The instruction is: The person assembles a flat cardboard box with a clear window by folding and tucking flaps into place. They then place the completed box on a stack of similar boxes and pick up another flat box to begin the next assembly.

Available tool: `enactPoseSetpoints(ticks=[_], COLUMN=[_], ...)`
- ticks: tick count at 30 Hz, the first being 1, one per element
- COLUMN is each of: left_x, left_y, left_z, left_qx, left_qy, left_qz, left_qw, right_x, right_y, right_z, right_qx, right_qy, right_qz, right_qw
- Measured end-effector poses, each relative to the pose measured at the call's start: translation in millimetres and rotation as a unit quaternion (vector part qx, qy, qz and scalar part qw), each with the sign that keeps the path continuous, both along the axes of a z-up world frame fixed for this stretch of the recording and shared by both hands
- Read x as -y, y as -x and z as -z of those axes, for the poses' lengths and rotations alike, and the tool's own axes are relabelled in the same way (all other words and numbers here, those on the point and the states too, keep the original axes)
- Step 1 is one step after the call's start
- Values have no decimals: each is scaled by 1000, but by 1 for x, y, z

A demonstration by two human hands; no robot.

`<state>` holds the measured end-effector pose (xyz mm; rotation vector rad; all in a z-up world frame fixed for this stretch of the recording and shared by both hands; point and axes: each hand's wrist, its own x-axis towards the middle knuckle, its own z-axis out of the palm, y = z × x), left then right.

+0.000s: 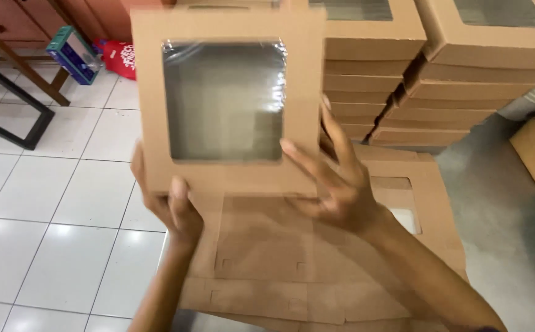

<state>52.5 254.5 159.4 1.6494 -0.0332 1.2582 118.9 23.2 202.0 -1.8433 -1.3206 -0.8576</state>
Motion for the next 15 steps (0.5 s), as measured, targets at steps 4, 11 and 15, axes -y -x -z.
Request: enactPoseSetpoints(ticks=[4,11,15], left_x=[-35,-66,-72], left_y=[-47,-131,-153], left_z=[-36,-28,-24], left_qx=[-2,-20,-67], left_qy=[60,81,19], left_qz=[2,-5,-18], left_qw=[998,996,997], right_x=[-45,-79,-89], right_y=[-55,-112,-131], right_z=[-13,-23,-8], right_qx=[3,102,118], right_qy=[-13,28,43], right_qz=[71,131,173], right_qw=[997,986,977])
